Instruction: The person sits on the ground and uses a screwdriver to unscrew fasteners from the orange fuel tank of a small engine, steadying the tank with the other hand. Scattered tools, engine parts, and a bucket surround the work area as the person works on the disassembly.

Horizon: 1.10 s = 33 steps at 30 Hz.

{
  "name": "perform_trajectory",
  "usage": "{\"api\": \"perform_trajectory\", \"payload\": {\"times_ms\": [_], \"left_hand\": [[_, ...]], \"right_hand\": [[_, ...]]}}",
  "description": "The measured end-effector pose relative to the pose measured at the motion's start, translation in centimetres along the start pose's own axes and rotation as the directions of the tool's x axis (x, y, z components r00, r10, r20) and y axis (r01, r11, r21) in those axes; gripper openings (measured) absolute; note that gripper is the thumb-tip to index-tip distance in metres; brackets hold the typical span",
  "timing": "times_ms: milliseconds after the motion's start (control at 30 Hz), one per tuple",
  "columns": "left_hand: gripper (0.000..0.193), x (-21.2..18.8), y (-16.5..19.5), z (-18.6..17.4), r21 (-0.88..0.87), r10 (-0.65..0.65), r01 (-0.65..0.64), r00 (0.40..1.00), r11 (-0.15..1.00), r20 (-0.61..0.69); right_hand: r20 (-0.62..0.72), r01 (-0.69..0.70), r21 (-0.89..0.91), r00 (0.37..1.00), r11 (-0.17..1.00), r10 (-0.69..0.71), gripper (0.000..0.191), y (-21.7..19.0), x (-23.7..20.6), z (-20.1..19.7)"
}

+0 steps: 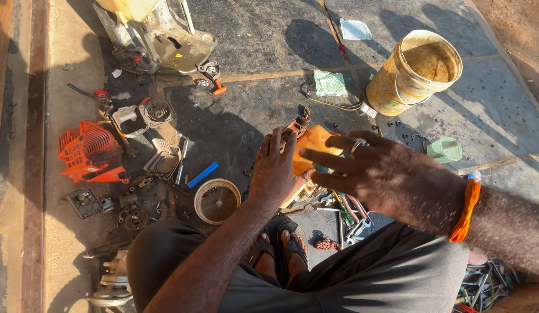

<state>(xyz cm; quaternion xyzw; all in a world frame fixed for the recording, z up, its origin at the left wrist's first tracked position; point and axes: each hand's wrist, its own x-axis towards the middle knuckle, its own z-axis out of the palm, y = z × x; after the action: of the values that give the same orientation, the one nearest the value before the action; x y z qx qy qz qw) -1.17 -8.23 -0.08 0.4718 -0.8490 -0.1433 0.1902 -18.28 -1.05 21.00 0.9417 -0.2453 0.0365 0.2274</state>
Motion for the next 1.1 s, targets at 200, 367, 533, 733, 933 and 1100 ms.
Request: {"api": "perform_trajectory", "payload": {"times_ms": [200, 367, 533, 733, 933, 1100], "left_hand": [[0.103, -0.2, 0.3, -0.3, -0.004, -0.01, 0.01, 1.0, 1.0, -0.007], [0.103, -0.3, 0.4, -0.3, -0.039, -0.003, 0.002, 1.0, 0.999, -0.028], [0.102, -0.1, 0.1, 0.2, -0.02, -0.001, 0.001, 1.0, 1.0, -0.012], [0.103, -0.3, 0.1, 0.2, 0.025, -0.028, 0.027, 0.999, 0.999, 0.037], [0.1, -0.4, 0.5, -0.5, -0.011, -0.016, 0.017, 0.999, 1.0, 0.042], [0.105, -0.2, 0.4, -0.9, 0.036, -0.03, 0.027, 0.997, 0.999, 0.078]], "right_hand": [[0.541, -0.335, 0.022, 0.796, 0.942, 0.27, 0.025, -0.3, 0.0, 2.3], [0.645, -0.783, 0.257, 0.575, 0.566, 0.503, 0.02, -0.6, 0.4, 1.4], [0.191, -0.299, 0.152, 0.944, 0.942, 0.269, 0.033, -0.3, 0.2, -1.0], [0.197, -0.313, 0.215, 0.942, 0.925, 0.273, 0.042, -1.7, 0.6, 0.6], [0.763, -0.879, 0.159, 0.398, 0.448, 0.509, 0.048, -1.3, 2.5, 1.6], [0.223, -0.193, 0.266, 0.965, 0.945, 0.134, 0.077, -0.3, 0.6, 1.0]]}}
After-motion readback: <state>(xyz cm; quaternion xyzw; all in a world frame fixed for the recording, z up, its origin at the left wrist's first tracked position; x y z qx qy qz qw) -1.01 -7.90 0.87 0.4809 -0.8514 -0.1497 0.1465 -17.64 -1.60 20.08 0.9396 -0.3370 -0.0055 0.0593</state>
